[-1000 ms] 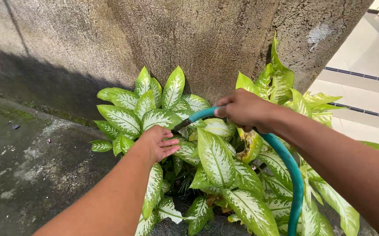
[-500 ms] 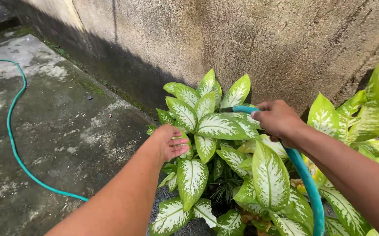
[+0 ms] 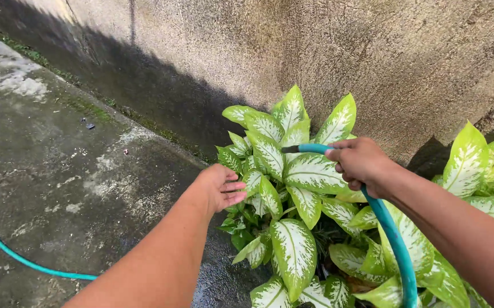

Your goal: Watering various potted plants in a garden using a hose while manually adjusting leaves

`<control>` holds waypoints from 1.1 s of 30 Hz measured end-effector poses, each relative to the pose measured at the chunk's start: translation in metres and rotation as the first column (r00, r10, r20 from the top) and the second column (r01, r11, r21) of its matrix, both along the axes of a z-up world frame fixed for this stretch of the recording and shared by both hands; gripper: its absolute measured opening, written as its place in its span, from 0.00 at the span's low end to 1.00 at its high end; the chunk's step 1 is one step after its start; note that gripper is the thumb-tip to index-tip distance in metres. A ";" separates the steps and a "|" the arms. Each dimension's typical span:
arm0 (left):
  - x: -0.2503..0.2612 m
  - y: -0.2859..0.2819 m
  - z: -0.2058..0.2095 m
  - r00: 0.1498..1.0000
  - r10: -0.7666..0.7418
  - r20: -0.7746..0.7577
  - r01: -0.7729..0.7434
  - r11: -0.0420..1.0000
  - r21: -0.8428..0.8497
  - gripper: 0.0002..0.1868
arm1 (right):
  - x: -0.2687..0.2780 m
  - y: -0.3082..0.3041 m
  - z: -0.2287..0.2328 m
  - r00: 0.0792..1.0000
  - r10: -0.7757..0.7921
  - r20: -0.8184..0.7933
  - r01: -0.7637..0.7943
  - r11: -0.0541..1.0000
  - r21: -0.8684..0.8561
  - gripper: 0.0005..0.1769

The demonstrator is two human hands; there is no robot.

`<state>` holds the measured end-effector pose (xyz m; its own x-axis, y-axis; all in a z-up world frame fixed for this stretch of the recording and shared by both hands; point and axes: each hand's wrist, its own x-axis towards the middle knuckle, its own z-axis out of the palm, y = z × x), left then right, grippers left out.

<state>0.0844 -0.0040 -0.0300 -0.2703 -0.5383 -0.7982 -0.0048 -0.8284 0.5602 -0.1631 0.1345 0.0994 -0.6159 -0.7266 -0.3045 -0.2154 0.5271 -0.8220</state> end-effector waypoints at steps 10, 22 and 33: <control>0.045 -0.048 -0.008 0.993 -0.109 -0.036 0.111 0.993 0.043 0.15 | 0.085 -0.064 -0.012 0.998 -0.049 -0.030 0.047 0.998 -0.041 0.19; 0.044 -0.058 -0.021 0.989 -0.148 -0.020 0.149 0.986 0.080 0.17 | 0.055 0.031 -0.039 0.931 -0.364 0.036 0.366 0.930 -0.040 0.25; -0.006 -0.001 0.019 0.941 -0.328 0.079 0.331 0.943 -0.024 0.14 | 0.059 0.092 -0.042 0.889 -0.447 0.100 0.456 0.883 -0.107 0.19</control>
<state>0.0780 -0.0053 -0.0111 -0.3792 -0.4576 -0.8042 -0.3162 -0.7528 0.5774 -0.1044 0.2270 0.0578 -0.8667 -0.4093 -0.2852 0.0827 0.4459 -0.8913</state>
